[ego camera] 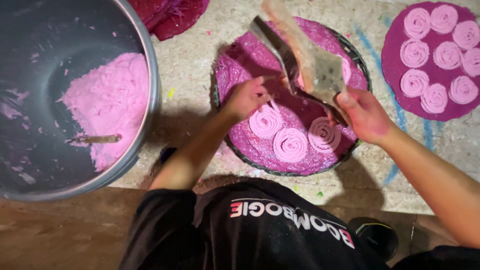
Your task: The person scoops pink dough from a large metal bowl and uses a wooden-handled tool to press and shape it into spiral patterns on a purple circular mat. The person repeatedly transfers dough and forms multiple spirals, then moves the completed mat aside to continue on a new one.
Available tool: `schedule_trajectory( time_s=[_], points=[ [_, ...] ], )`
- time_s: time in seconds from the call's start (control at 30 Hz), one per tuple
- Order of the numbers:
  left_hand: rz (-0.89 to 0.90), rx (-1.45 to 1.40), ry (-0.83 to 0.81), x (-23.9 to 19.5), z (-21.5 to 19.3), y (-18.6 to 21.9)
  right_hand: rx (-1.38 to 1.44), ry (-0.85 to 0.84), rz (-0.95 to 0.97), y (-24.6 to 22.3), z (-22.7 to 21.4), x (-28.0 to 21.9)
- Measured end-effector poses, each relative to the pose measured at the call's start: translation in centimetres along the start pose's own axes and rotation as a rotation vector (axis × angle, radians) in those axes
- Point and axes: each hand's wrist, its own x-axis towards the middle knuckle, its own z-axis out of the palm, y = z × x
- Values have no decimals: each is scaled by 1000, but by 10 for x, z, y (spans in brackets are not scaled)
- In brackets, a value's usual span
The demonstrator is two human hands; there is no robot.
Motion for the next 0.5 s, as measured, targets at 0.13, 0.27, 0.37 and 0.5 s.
schedule_trajectory(
  time_s=[0.13, 0.27, 0.37, 0.5],
  points=[
    [535, 584, 239, -28, -6, 9, 174, 17, -57, 16, 1, -6],
    [368, 828, 208, -53, -13, 29, 420, 7, -150, 31, 12, -21],
    [397, 951, 237, -68, -14, 43, 646, 118, -128, 38, 29, -34],
    [570, 1050, 261, -75, -15, 53, 667, 57, -195, 40, 46, -52]
  ],
)
